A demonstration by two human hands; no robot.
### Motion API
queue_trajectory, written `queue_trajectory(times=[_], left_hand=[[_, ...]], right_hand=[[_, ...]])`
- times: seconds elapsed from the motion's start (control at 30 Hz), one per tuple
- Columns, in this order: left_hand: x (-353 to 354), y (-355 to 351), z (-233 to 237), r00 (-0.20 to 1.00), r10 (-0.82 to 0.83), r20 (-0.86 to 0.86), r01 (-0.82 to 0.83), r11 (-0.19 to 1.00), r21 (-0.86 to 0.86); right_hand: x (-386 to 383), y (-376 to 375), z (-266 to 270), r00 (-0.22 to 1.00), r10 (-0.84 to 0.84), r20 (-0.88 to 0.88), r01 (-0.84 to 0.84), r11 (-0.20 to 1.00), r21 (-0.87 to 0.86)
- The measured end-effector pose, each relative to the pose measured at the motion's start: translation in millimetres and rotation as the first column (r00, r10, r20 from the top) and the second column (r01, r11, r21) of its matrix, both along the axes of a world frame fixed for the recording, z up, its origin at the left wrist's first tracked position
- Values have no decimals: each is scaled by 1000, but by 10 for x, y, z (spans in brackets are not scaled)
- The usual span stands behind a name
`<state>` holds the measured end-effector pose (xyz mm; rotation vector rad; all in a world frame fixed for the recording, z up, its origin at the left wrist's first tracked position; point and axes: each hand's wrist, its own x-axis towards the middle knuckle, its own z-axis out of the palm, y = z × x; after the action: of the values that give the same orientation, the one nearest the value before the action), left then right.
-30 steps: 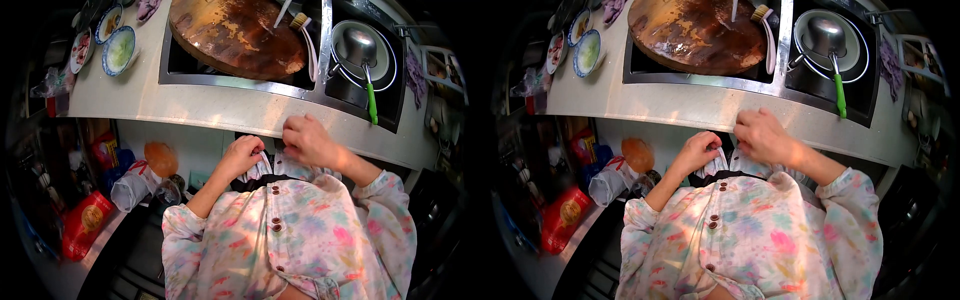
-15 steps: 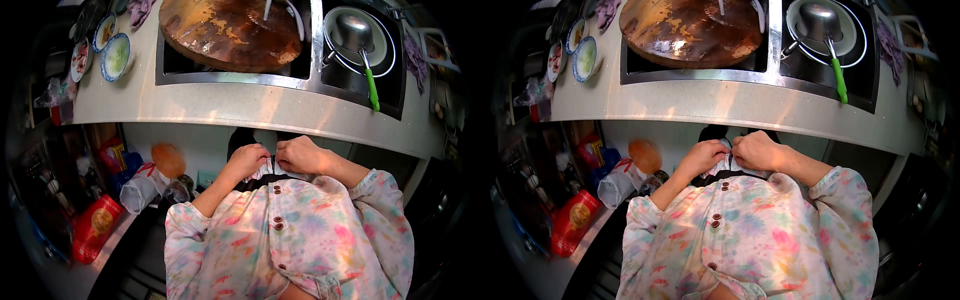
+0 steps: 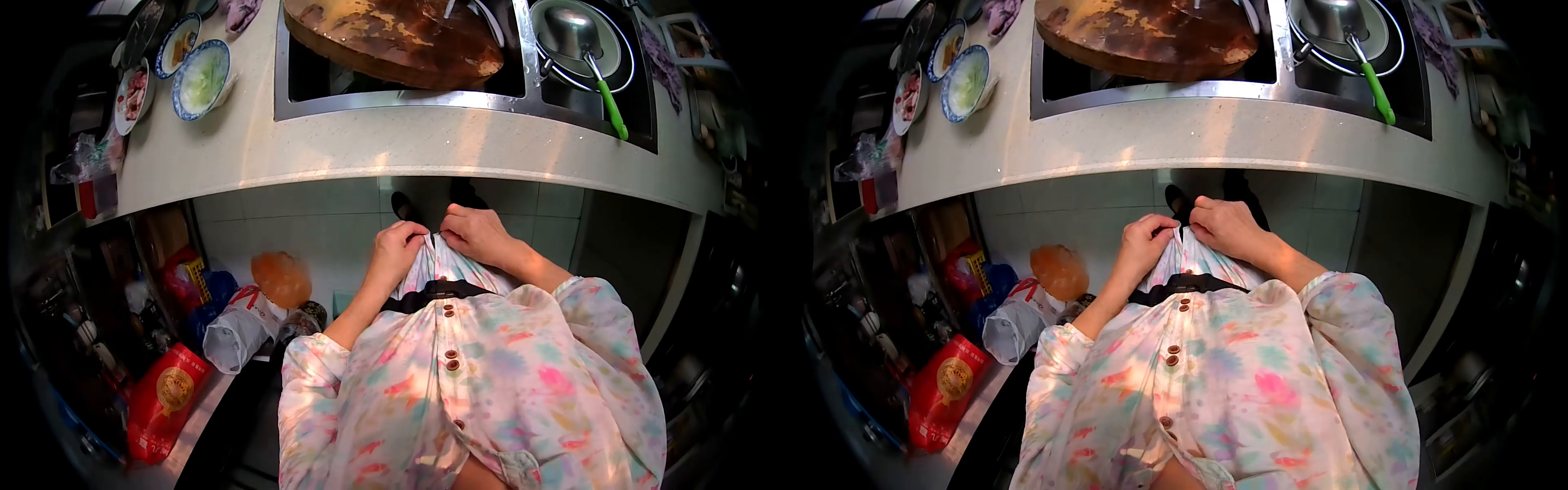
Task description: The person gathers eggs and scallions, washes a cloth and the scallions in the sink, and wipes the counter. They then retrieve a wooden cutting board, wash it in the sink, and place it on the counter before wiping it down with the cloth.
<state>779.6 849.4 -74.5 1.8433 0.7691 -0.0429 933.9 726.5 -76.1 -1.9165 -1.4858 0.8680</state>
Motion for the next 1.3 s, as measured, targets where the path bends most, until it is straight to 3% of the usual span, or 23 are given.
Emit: queue_trajectory(times=[0.03,0.13,0.23,0.33,0.37,0.47,0.5,0.6,0.7,0.8,0.83,0.93,0.97,1.07,1.17,1.27,1.3], left_hand=[[-59,1,-14,999,22,-32,-25,995,-100],[-203,34,-18,997,-78,-20,75,992,-100],[-352,112,14,969,-172,-179,147,978,-147],[-586,148,-134,993,-111,-28,107,986,-124],[-646,185,-165,998,-65,-15,58,955,-291],[-758,300,-232,988,-103,-111,23,826,-563],[-786,306,-255,999,-27,46,51,742,-669],[-809,432,-101,983,-185,-15,131,751,-647],[-828,537,-46,940,-327,-95,239,833,-499],[-872,576,-50,919,-375,-120,305,870,-387],[-887,571,-50,923,-368,-114,306,880,-362],[-884,556,-109,953,-278,-121,224,915,-335],[-862,543,-109,963,-236,-128,183,925,-333],[-736,438,-41,964,-251,-92,244,967,-81],[-638,342,-37,965,-263,-12,263,965,-27],[-636,290,-117,944,-329,-5,329,944,12],[-648,268,-117,940,-342,-7,342,940,10]], right_hand=[[-81,4,-1,1000,-7,-28,7,1000,-8],[-307,28,-28,996,-9,-90,3,998,-62],[-492,71,-62,991,-25,-130,18,999,-49],[-615,109,-128,966,-100,-240,94,995,-37],[-634,116,-174,940,-127,-318,114,992,-59],[-675,96,-474,780,-157,-606,94,986,-135],[-662,96,-544,706,-131,-696,41,989,-144],[-650,173,-346,500,-136,-855,16,989,-148],[-596,223,-202,371,-173,-912,20,984,-178],[-511,208,-247,547,-67,-834,-73,989,-127],[-442,199,-258,694,39,-719,-134,988,-75],[-396,244,7,840,-69,-538,-50,978,-204],[-407,205,-34,894,-26,-447,-40,990,-138],[-341,182,-123,933,251,-259,-278,958,-71],[-315,106,-261,937,266,-229,-288,955,-72],[-316,58,-291,904,135,-406,-221,960,-174],[-330,59,-293,912,119,-391,-191,970,-148]])
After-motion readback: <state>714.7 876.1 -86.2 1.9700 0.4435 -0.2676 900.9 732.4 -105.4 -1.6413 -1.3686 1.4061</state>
